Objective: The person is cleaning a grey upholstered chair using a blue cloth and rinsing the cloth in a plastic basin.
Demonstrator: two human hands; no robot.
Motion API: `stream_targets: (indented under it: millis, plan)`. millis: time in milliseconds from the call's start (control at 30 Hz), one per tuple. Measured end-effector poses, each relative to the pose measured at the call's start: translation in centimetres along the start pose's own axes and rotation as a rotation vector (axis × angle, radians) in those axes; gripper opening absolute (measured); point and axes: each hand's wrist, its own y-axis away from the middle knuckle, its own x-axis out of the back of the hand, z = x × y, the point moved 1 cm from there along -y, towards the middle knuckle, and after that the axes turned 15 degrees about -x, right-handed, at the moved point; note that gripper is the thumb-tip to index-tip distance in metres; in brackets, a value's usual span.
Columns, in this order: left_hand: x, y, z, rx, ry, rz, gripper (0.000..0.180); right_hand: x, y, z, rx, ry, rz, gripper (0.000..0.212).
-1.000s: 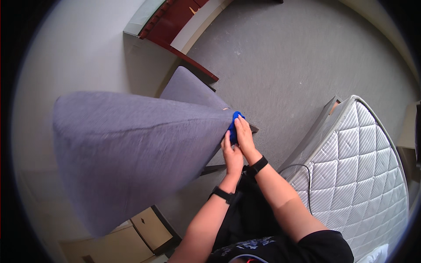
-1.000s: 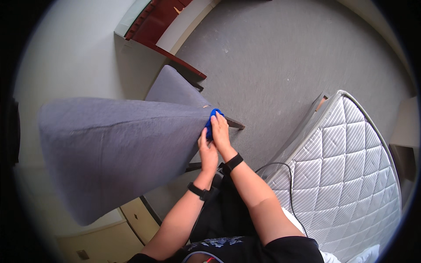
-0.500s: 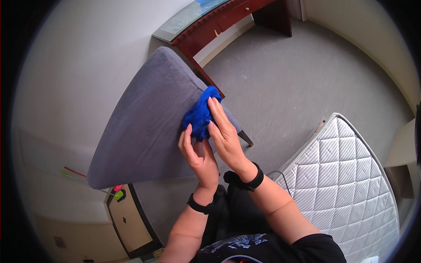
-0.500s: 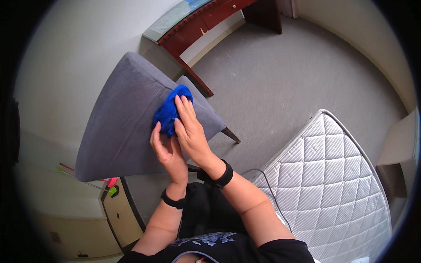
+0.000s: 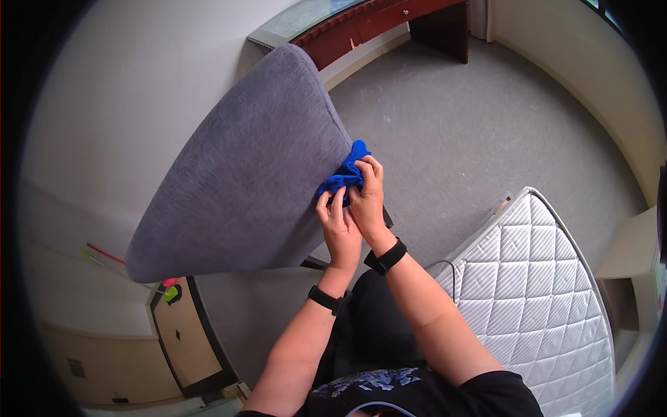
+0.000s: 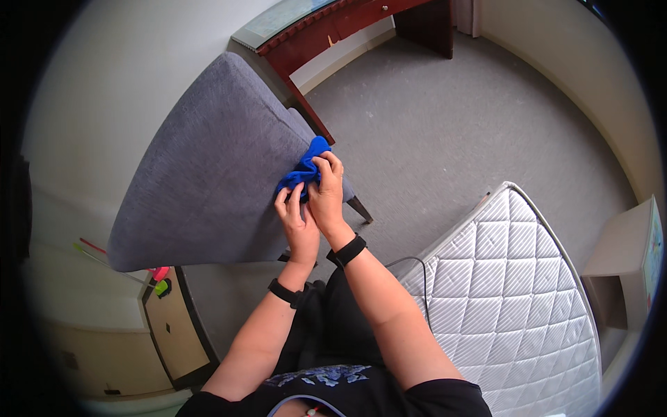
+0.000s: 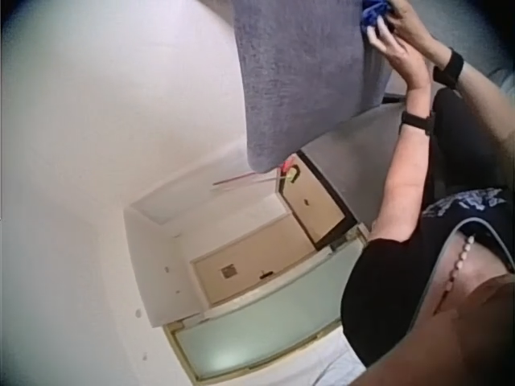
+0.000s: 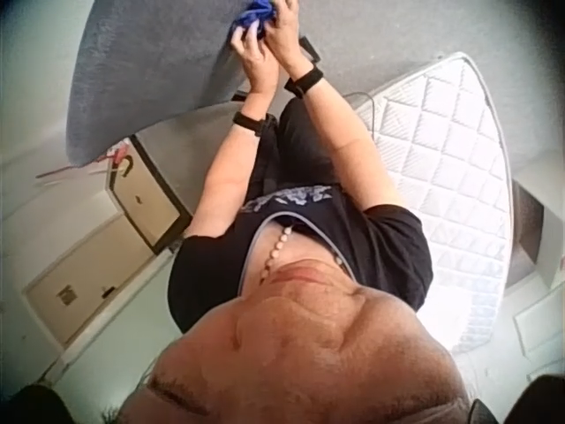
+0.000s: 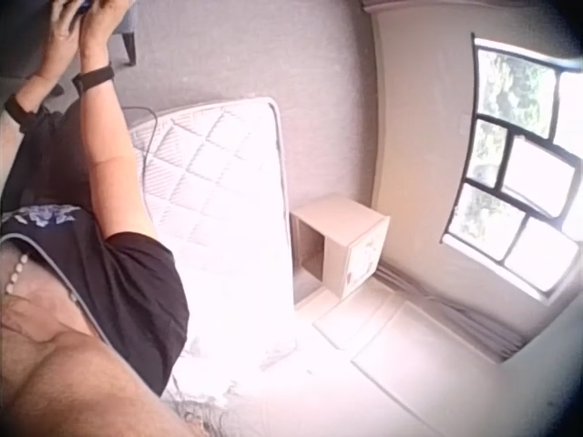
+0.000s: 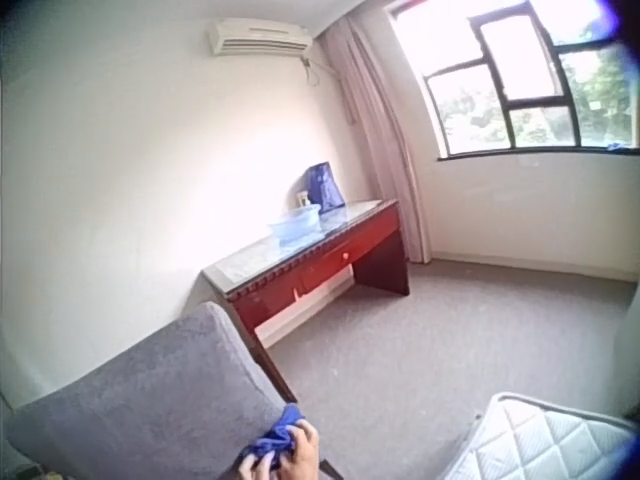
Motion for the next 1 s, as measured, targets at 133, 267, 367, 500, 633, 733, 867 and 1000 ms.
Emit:
stream_targets:
  millis: [133, 267, 367, 500, 633, 733, 867, 1000]
  plan:
    - [-1.8, 2.0, -1.9, 0.065, 0.044, -0.084, 0.041, -0.2, 0.4, 4.0, -0.069, 0.055, 0.033, 0.045]
    - [-3.1, 3.7, -3.4, 0.09, 0.056, -0.154, 0.043, -0.1, 1.1, 6.6, -0.156, 0.144, 0.036, 0.045]
    - [-3.5, 4.3, -3.7, 0.141, 0.073, -0.2, 0.044, 0.5, 1.6, 7.5, -0.209, 0.22, 0.021, 0.044]
    - [-3.0, 4.1, -2.9, 0.161, 0.1, -0.148, 0.045, 1.0, 2.1, 7.6, -0.378, 0.206, -0.017, 0.042]
    - [-0.2, 3.2, -1.2, 0.144, 0.094, -0.058, 0.052, 1.7, 2.8, 3.6, -0.362, 0.19, -0.109, 0.043]
    - [2.4, 1.4, 0.5, -0.015, -0.004, 0.028, 0.063, 2.2, 2.6, -0.8, -0.287, 0.117, -0.173, 0.042]
    - [5.4, -1.6, 2.7, -0.212, -0.165, 0.155, 0.056, 1.9, 3.0, -7.9, -0.206, -0.292, -0.199, 0.039]
    - [5.1, -2.0, 1.6, -0.115, -0.102, 0.131, 0.052, 1.6, 2.6, -7.8, -0.034, -0.077, -0.235, 0.045]
